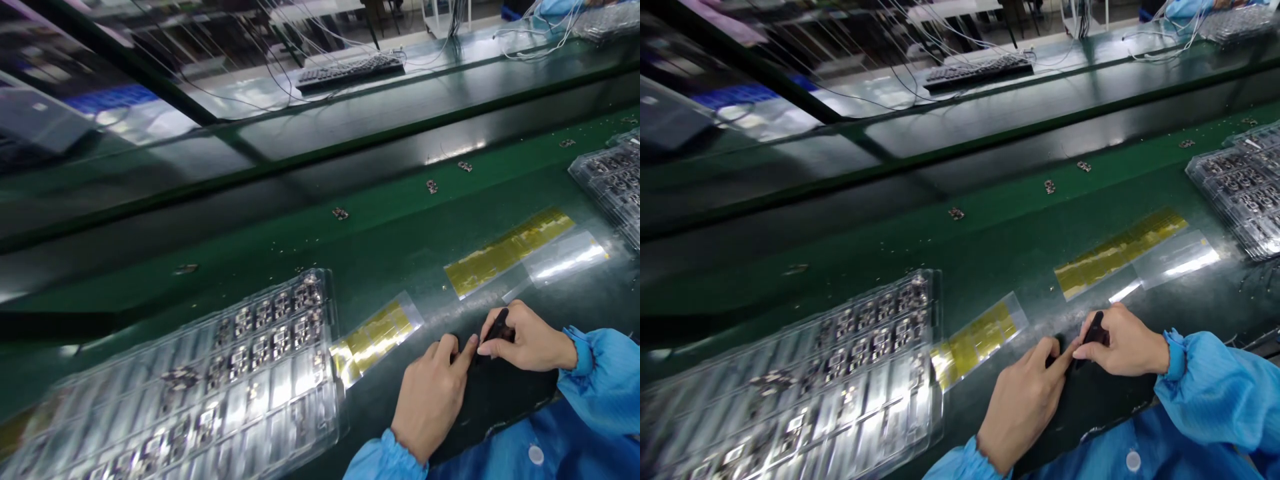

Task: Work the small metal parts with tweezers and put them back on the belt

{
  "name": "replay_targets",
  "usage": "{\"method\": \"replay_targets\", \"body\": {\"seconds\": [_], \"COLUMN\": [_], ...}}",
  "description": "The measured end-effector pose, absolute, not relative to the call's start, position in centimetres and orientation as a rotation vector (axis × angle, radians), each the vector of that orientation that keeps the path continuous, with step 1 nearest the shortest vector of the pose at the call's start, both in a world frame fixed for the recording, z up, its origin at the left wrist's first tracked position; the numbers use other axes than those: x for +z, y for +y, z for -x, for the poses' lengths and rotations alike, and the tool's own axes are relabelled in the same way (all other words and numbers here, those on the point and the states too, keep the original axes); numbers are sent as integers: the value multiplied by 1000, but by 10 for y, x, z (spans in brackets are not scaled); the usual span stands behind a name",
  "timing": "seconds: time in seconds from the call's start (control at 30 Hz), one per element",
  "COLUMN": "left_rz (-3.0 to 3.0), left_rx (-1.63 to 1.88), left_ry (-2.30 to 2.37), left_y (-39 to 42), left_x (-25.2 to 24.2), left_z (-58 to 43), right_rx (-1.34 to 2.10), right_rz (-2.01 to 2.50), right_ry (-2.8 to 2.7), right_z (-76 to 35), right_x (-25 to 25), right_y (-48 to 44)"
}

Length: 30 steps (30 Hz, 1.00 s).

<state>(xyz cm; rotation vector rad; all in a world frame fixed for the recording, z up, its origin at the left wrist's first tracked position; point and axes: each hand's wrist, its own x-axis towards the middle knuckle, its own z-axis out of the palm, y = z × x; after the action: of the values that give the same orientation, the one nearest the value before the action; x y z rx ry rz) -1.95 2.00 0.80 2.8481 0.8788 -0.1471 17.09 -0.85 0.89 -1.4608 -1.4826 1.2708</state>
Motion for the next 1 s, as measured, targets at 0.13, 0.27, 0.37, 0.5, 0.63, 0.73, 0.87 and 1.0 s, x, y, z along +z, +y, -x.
{"method": "replay_targets", "body": {"seconds": [0.13,0.27,0.37,0.5,0.63,0.73,0.87,1.0], "left_rz": [-2849,-2854,-2851,-2829,-2795,-2685,-2397,-2260], "left_rx": [-88,-35,-4,19,21,-6,-28,181], "left_ry": [889,892,896,898,916,944,975,1273], "left_y": [20,20,20,20,18,18,45,118], "left_x": [7,6,6,4,1,7,29,40], "left_z": [21,21,21,22,22,23,27,18], "right_rx": [1361,1374,1343,1286,1259,1282,1253,1220], "right_rz": [1417,1383,1382,1427,1395,1331,1264,1212], "right_ry": [-1402,-1356,-1332,-1294,-1222,-1102,-965,-882], "right_z": [-171,-172,-174,-178,-182,-185,-192,-200], "right_x": [10,12,13,17,25,30,36,36], "right_y": [-8,-11,-15,-24,-26,-17,8,31]}}
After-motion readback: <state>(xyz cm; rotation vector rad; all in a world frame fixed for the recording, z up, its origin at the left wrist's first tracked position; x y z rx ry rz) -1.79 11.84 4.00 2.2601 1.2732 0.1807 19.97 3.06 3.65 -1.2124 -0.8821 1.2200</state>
